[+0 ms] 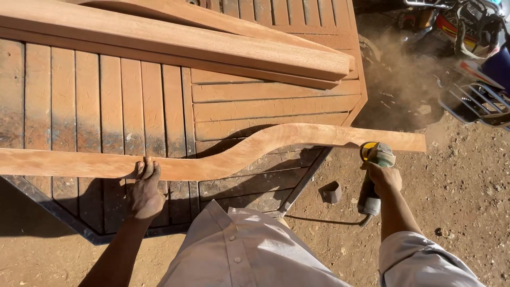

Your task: Sanding a curved wooden plank using a handheld angle grinder with a sanding disc

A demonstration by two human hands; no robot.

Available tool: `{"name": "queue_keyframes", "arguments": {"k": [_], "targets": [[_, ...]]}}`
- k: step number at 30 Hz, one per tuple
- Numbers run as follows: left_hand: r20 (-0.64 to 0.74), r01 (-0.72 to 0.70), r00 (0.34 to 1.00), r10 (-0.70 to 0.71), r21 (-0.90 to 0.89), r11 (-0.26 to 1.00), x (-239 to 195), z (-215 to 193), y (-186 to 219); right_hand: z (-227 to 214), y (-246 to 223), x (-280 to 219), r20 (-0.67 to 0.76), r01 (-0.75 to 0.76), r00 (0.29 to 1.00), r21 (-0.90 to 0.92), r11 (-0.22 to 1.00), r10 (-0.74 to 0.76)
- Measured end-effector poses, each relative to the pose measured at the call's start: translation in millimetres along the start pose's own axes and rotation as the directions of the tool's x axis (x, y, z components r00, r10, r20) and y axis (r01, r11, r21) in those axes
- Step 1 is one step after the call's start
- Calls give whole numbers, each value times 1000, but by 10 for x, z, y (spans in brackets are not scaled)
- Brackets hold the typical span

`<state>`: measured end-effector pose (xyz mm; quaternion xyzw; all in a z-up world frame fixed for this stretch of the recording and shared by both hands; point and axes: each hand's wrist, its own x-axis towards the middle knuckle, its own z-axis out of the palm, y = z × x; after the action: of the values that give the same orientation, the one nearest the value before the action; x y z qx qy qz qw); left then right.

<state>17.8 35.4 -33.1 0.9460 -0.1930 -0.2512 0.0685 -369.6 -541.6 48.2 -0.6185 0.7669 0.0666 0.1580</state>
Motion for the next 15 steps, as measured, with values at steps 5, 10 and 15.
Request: {"name": "queue_keyframes", "arguments": {"k": [5, 10, 15], "targets": [[3, -7, 1000, 7, 50, 999, -113, -239, 210, -154, -715, -1437, 214, 228, 951, -4, 974, -222], [132, 96, 986, -102, 53, 994, -440, -977, 781, 573, -1241, -2466, 526, 632, 677, -55, 773, -515], [-199, -70, 974, 109, 193, 979, -126, 17, 53, 1549, -1233, -2420, 600, 854, 387, 53, 518, -700]]}}
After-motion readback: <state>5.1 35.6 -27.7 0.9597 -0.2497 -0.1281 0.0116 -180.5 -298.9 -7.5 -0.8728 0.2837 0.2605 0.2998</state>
